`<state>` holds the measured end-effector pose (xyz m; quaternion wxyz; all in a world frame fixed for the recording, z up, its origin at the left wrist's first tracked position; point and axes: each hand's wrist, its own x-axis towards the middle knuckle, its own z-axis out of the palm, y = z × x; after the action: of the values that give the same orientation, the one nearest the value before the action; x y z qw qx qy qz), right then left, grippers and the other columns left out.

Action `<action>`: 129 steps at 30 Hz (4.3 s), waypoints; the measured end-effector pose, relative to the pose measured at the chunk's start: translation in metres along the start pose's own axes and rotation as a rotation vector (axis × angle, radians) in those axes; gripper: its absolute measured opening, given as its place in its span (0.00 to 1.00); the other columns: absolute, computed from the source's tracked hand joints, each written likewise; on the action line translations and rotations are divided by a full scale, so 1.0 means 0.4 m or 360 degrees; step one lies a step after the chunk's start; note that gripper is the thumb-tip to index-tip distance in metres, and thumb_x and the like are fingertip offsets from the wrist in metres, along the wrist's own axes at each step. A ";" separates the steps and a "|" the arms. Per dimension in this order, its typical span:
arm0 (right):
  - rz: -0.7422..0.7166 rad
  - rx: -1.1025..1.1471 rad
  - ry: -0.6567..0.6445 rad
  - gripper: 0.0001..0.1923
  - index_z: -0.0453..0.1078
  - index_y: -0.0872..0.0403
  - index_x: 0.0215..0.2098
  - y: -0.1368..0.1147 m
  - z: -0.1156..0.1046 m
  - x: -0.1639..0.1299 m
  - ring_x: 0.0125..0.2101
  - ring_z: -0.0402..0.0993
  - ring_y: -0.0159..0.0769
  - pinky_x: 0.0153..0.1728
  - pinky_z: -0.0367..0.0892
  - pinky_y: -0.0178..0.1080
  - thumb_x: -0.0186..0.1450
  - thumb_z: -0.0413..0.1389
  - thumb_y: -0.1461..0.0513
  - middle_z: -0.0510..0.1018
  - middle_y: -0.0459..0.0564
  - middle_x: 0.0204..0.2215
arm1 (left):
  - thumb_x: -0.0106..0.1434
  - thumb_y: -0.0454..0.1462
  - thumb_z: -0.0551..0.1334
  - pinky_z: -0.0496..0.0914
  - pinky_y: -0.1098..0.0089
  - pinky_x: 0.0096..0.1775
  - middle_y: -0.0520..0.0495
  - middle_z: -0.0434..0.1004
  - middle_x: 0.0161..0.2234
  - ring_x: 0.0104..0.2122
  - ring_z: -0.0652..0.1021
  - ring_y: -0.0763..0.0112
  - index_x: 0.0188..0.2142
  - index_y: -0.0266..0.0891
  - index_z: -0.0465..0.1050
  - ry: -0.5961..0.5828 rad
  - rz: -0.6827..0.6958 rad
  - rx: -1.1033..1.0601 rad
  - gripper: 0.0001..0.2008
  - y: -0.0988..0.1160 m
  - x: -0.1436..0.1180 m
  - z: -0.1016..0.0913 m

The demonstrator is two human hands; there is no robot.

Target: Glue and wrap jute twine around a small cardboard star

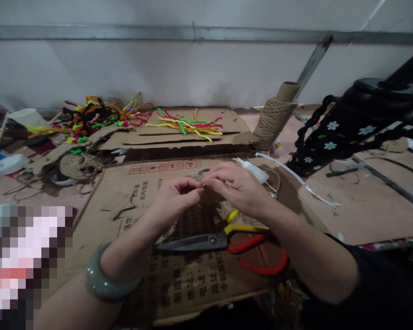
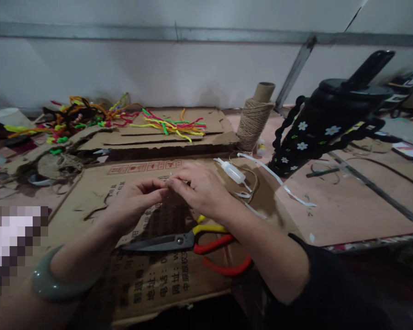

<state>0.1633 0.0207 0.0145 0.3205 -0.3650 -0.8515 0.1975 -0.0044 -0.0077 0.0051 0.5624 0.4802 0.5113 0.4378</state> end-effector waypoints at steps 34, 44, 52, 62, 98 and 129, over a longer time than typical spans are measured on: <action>-0.0270 -0.0361 0.0405 0.05 0.69 0.55 0.27 -0.006 0.019 -0.009 0.39 0.69 0.38 0.43 0.64 0.43 0.60 0.53 0.65 0.74 0.51 0.31 | 0.45 0.37 0.70 0.67 0.74 0.32 0.51 0.76 0.23 0.24 0.73 0.76 0.24 0.36 0.75 0.0149 0.0134 -0.0122 0.08 -0.011 -0.002 0.001; -0.0267 -0.0354 0.0418 0.06 0.71 0.57 0.27 -0.008 0.019 -0.011 0.38 0.69 0.39 0.43 0.65 0.45 0.60 0.53 0.65 0.75 0.53 0.31 | 0.46 0.36 0.68 0.65 0.75 0.30 0.53 0.74 0.22 0.24 0.71 0.77 0.24 0.36 0.75 0.0157 0.0163 -0.0052 0.06 -0.013 0.002 0.000; -0.0279 -0.0328 0.0368 0.04 0.69 0.56 0.26 -0.002 0.020 -0.012 0.38 0.69 0.38 0.43 0.65 0.43 0.59 0.54 0.67 0.74 0.52 0.32 | 0.46 0.34 0.67 0.65 0.75 0.29 0.54 0.73 0.21 0.23 0.70 0.78 0.23 0.36 0.74 0.0161 0.0216 0.0021 0.04 -0.010 0.004 0.000; -0.0230 -0.0299 0.0362 0.04 0.67 0.55 0.25 -0.006 0.020 -0.008 0.38 0.69 0.38 0.42 0.65 0.44 0.59 0.53 0.66 0.74 0.51 0.30 | 0.46 0.35 0.67 0.64 0.75 0.28 0.53 0.73 0.21 0.22 0.70 0.77 0.23 0.36 0.74 0.0183 0.0171 0.0020 0.05 -0.006 -0.001 0.003; -0.0001 -0.0103 -0.0067 0.05 0.71 0.54 0.29 0.010 -0.009 -0.002 0.39 0.70 0.36 0.44 0.63 0.42 0.61 0.55 0.63 0.76 0.49 0.32 | 0.50 0.37 0.66 0.67 0.72 0.32 0.49 0.77 0.25 0.26 0.74 0.73 0.27 0.35 0.77 -0.0009 0.0179 0.0163 0.06 -0.004 0.000 -0.004; 0.0507 0.0492 -0.0196 0.06 0.71 0.54 0.27 0.003 -0.019 0.006 0.30 0.71 0.33 0.31 0.64 0.35 0.56 0.54 0.60 0.77 0.46 0.27 | 0.51 0.42 0.67 0.65 0.73 0.31 0.49 0.77 0.25 0.26 0.72 0.73 0.28 0.38 0.79 -0.0144 0.0082 0.0158 0.09 -0.005 -0.005 -0.010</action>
<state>0.1678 0.0239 0.0203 0.2850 -0.4286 -0.7607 0.3956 -0.0084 -0.0095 0.0035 0.5490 0.5399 0.4937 0.4041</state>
